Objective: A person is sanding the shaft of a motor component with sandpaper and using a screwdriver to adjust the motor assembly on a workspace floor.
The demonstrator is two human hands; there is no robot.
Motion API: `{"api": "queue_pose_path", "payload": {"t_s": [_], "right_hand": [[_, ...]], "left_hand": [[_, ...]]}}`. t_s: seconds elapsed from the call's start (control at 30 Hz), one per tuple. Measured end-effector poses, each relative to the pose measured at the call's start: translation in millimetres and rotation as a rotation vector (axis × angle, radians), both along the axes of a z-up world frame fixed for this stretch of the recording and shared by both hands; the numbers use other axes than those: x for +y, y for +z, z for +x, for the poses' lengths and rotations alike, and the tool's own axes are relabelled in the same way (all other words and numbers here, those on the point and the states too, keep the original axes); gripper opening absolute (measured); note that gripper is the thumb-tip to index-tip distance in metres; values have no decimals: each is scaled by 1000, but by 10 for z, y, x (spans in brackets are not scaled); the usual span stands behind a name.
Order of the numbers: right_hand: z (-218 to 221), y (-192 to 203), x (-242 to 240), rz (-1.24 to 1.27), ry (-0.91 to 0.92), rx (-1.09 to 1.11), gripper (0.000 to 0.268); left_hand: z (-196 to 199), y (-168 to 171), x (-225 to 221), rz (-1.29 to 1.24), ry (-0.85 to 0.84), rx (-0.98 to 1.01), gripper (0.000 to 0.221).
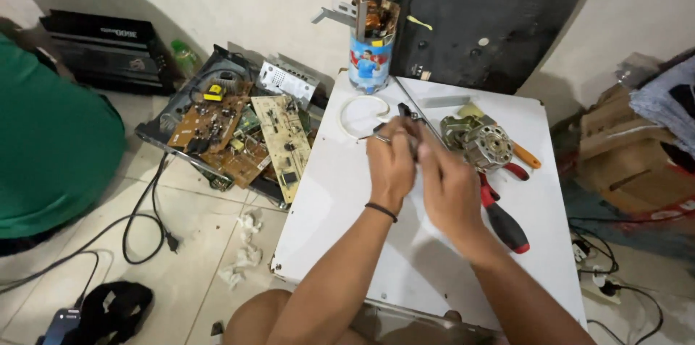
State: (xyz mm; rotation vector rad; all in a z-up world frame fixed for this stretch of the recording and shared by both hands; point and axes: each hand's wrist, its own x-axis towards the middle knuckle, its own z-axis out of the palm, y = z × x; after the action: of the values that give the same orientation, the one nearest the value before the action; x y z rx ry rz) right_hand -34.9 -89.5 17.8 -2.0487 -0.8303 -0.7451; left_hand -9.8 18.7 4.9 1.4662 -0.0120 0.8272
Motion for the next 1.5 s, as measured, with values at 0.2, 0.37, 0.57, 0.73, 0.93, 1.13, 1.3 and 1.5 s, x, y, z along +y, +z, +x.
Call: {"api": "queue_pose_path", "payload": {"t_s": [0.2, 0.37, 0.57, 0.73, 0.93, 1.13, 1.3, 1.5], "right_hand": [[-88, 3, -5, 17, 2, 100, 35], [-145, 119, 1, 13, -10, 78, 34], [162, -114, -33, 111, 53, 123, 35], [96, -82, -26, 56, -15, 78, 34], [94, -14, -89, 15, -49, 73, 34], [172, 35, -231, 166, -144, 84, 42], [260, 14, -249, 79, -216, 132, 46], [197, 56, -203, 38, -169, 431, 41]], "left_hand": [[-36, 70, 43, -23, -1, 20, 35], [35, -28, -5, 1, -21, 9, 31], [-8, 46, -36, 48, -31, 30, 30], [-64, 59, -11, 19, -27, 40, 29], [-71, 95, -21, -17, -84, 17, 30], [73, -43, -13, -22, -282, -38, 40], [152, -31, 68, -115, -309, -68, 40], [143, -66, 88, -103, -329, -23, 42]]}}
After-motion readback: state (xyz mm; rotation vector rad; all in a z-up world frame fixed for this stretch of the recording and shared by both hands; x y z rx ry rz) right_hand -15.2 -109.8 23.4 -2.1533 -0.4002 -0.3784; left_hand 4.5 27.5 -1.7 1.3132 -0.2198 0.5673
